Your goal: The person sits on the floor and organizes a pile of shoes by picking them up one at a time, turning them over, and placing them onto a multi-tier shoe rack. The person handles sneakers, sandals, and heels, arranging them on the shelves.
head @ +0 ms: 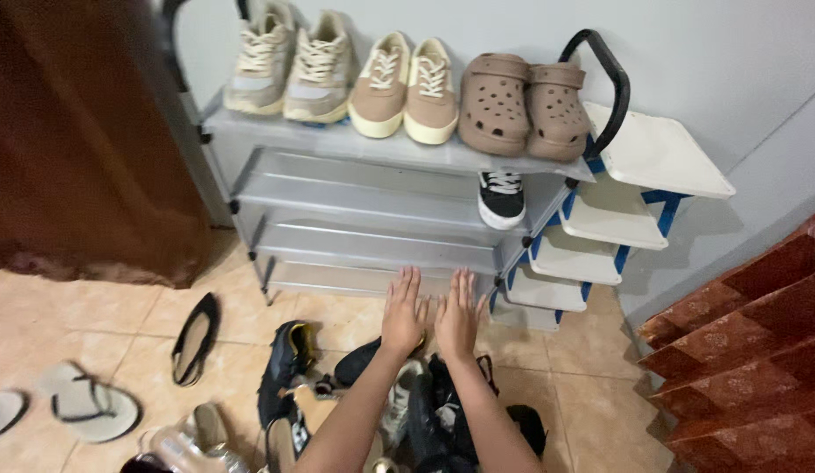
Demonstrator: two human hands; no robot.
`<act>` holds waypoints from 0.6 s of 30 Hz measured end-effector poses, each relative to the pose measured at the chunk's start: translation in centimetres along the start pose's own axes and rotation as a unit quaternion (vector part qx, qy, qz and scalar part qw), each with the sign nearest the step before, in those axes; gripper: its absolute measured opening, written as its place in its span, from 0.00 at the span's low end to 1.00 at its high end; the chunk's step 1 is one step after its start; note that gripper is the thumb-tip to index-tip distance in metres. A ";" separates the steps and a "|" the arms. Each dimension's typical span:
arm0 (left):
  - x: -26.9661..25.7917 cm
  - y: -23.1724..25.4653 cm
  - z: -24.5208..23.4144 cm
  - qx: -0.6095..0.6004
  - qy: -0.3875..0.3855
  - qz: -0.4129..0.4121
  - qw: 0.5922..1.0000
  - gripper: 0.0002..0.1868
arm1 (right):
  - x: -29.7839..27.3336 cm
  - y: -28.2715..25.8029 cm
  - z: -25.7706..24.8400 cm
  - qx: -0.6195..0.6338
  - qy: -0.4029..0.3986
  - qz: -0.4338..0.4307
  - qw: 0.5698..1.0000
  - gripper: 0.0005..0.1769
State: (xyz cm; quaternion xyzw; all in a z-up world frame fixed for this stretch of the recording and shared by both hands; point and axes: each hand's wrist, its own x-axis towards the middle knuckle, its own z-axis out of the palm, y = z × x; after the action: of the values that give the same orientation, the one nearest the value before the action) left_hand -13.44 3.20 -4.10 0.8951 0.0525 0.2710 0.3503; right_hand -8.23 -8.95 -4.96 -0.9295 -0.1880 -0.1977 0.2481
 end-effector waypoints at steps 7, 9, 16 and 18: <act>-13.8 -3.8 -4.5 0.080 0.026 -0.031 0.996 0.35 | -13.4 -3.9 0.7 -0.044 -0.049 -0.026 0.997 0.35; -18.2 -4.2 -6.2 0.095 0.023 -0.051 0.994 0.34 | -17.6 -5.4 0.2 -0.030 -0.075 -0.023 0.996 0.36; -32.5 -5.5 -12.5 0.170 0.024 -0.058 0.983 0.35 | -31.1 -9.4 -0.6 -0.043 -0.119 -0.044 0.991 0.36; -35.8 -6.3 -14.5 0.190 0.037 -0.077 0.978 0.35 | -34.0 -10.4 -0.4 -0.045 -0.136 -0.055 0.988 0.36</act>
State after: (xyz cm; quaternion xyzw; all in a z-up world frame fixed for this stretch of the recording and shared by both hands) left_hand -50.71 6.42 -15.49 0.9277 0.1850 0.2614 0.1917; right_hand -41.92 -9.34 -16.27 -0.9462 -0.2619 -0.0915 0.1668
